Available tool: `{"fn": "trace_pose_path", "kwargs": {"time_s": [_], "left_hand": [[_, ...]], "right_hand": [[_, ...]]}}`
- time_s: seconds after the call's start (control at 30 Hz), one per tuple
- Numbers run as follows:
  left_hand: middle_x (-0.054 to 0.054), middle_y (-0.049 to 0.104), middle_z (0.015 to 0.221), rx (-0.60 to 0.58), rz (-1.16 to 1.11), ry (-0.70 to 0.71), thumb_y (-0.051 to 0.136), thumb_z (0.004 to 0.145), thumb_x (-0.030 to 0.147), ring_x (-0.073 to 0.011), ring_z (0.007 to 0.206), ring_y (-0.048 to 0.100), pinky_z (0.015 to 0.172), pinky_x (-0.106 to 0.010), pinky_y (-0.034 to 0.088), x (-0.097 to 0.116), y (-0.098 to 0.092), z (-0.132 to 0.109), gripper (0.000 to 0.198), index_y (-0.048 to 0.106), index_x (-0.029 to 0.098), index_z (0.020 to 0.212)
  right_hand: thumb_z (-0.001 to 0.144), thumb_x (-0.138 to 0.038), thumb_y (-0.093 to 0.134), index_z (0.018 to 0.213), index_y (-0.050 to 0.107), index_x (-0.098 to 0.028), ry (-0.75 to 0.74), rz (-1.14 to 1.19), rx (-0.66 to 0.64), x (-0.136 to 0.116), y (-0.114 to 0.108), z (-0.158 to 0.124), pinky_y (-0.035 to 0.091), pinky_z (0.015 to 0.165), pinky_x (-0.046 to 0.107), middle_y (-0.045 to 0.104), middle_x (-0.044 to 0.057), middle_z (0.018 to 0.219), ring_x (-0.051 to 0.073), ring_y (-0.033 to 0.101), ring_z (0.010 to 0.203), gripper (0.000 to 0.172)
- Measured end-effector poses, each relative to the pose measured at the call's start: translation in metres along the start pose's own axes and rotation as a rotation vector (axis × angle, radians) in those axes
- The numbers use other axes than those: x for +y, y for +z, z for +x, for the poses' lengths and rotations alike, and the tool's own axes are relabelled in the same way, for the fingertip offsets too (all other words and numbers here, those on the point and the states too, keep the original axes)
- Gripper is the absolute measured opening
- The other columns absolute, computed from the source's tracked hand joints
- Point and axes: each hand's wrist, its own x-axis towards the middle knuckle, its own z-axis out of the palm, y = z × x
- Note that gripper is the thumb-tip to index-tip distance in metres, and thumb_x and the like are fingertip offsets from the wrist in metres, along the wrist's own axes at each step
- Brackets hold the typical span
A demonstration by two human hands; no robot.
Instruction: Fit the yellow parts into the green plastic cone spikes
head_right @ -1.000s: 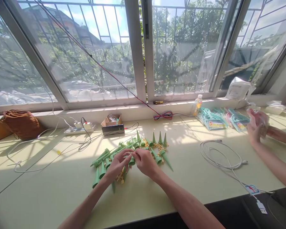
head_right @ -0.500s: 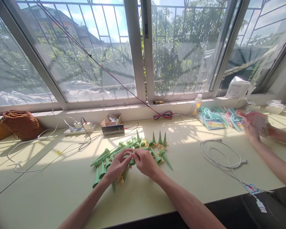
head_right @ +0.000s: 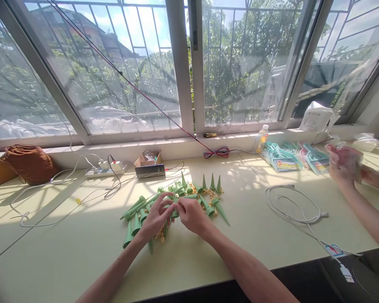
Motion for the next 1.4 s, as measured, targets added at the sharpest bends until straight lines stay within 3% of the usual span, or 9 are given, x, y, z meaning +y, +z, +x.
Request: {"fn": "trace_pose_path", "kwargs": {"time_s": [1.4], "left_hand": [[0.0, 0.061, 0.084, -0.022, 0.05, -0.015, 0.058, 0.087, 0.052, -0.0074, 0.049, 0.052, 0.045, -0.02, 0.047, 0.0021, -0.0013, -0.0014, 0.039, 0.048, 0.023, 0.11]], "right_hand": [[0.096, -0.025, 0.047, 0.066, 0.045, -0.019, -0.006, -0.047, -0.018, 0.0, 0.0006, 0.0003, 0.026, 0.05, 0.023, 0.045, -0.003, 0.058, 0.011, 0.038, 0.051, 0.031]]}}
